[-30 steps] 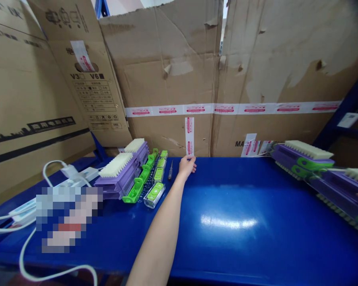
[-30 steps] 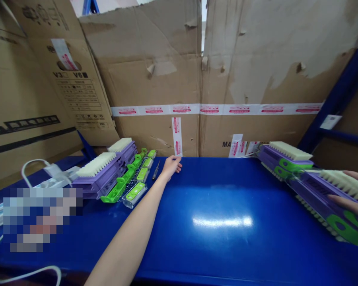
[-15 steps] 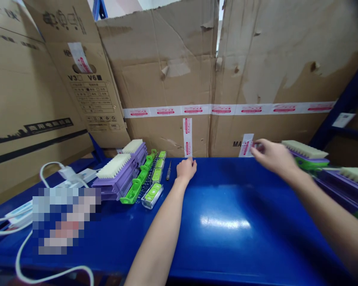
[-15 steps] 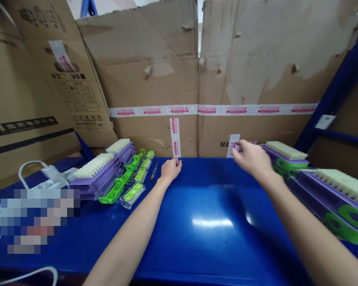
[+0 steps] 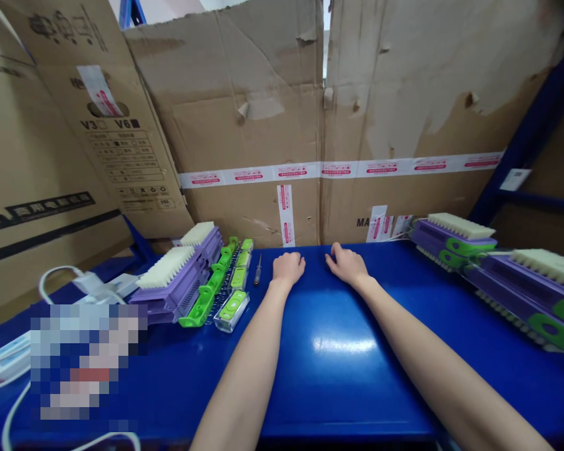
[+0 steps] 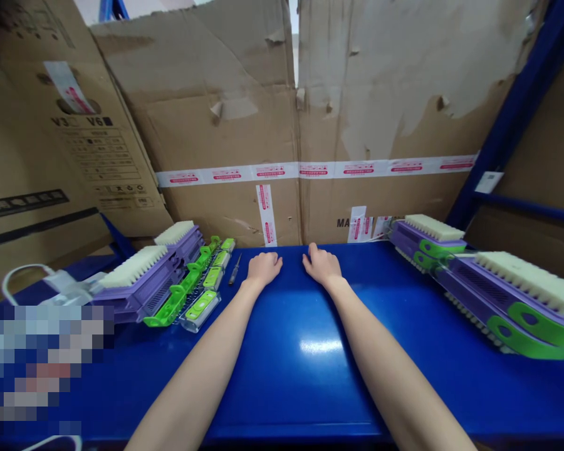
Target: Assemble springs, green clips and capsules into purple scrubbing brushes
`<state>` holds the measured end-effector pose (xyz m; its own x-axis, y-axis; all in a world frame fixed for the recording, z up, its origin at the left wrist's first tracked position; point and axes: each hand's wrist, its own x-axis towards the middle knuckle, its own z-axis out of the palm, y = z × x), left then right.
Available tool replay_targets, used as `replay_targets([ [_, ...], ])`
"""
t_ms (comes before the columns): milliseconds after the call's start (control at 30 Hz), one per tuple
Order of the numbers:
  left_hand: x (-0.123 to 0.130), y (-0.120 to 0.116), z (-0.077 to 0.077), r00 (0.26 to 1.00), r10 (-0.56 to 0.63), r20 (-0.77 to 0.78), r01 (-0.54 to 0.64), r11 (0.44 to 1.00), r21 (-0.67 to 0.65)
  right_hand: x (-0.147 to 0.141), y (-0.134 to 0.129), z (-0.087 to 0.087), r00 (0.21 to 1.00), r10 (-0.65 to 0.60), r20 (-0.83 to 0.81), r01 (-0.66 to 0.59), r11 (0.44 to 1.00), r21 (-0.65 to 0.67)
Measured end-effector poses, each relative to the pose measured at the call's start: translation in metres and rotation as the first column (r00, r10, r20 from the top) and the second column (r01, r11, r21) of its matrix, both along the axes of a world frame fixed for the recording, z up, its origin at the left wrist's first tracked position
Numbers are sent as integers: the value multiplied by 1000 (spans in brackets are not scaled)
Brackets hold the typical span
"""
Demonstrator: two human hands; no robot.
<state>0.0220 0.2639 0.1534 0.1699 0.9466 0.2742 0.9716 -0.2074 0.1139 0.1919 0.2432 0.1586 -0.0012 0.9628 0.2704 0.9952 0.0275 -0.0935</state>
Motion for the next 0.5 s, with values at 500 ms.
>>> replay_targets([
  [500,0,-2,3,999,1,52,2,998,-61,1,0,0,997,58,59,-52,994,-100],
])
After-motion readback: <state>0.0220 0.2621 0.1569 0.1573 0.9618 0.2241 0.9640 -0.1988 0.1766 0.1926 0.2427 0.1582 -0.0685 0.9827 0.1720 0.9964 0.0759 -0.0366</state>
